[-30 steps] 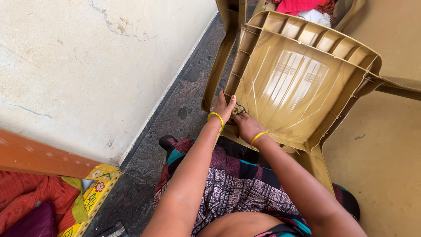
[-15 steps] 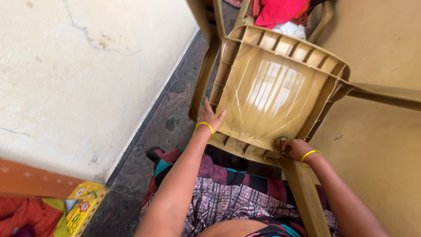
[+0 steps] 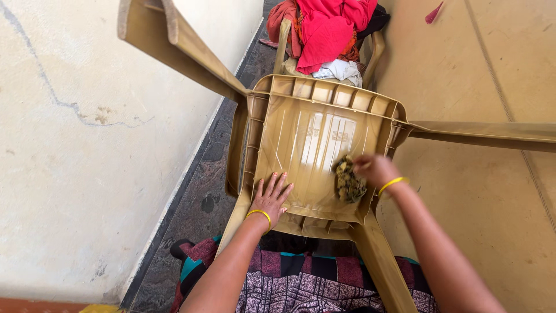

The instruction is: The person cleans the underside of a beige plastic chair using a patterned cloth. They wipe the seat bottom and legs while the chair is inverted, then flip it upright to continue cleaning the legs and underside.

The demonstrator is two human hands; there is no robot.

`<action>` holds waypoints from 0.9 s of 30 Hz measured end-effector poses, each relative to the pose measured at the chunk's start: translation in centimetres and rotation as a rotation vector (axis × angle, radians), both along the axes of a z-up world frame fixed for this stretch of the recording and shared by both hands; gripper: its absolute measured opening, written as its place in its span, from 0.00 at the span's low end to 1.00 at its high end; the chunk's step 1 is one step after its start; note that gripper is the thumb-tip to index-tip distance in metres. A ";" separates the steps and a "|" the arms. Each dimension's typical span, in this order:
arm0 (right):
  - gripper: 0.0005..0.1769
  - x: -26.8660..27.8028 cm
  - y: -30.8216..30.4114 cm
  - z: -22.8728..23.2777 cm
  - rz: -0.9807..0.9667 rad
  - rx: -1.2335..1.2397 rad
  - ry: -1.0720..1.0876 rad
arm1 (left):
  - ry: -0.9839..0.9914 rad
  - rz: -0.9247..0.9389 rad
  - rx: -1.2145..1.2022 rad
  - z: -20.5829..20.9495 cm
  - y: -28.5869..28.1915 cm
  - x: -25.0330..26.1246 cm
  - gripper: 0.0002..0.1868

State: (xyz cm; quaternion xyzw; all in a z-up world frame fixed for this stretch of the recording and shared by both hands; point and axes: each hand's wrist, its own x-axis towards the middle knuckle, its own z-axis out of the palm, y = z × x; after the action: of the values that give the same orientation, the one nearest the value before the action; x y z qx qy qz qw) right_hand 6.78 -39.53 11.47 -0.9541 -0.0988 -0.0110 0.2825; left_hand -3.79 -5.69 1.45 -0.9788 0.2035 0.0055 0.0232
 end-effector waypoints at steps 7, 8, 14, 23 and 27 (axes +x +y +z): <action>0.37 -9.2 5.7 -7.9 -0.053 -0.329 -0.141 | 0.067 0.002 0.019 0.4 -0.2 0.2 0.45; 0.33 -9.8 5.4 -8.4 -0.041 -0.299 -0.138 | 0.074 0.006 0.024 0.6 -0.3 0.1 0.45; 0.20 -5.0 1.0 -4.8 -0.205 0.175 -0.425 | 0.133 0.014 0.022 1.8 -0.4 -0.2 0.44; 0.24 4.6 -5.0 6.9 -0.445 0.074 -0.768 | 0.192 0.028 0.063 2.5 -0.5 -0.1 0.43; 0.26 7.7 -4.2 4.2 -0.436 -0.347 -0.528 | 0.193 0.022 0.039 2.4 -0.6 -0.1 0.44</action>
State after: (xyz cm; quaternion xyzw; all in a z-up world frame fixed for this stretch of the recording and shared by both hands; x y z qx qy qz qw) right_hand 14.49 -43.74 15.71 -0.9507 0.0366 -0.2992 0.0729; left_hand -3.89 -6.24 3.89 -0.9753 0.1937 0.1038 0.0225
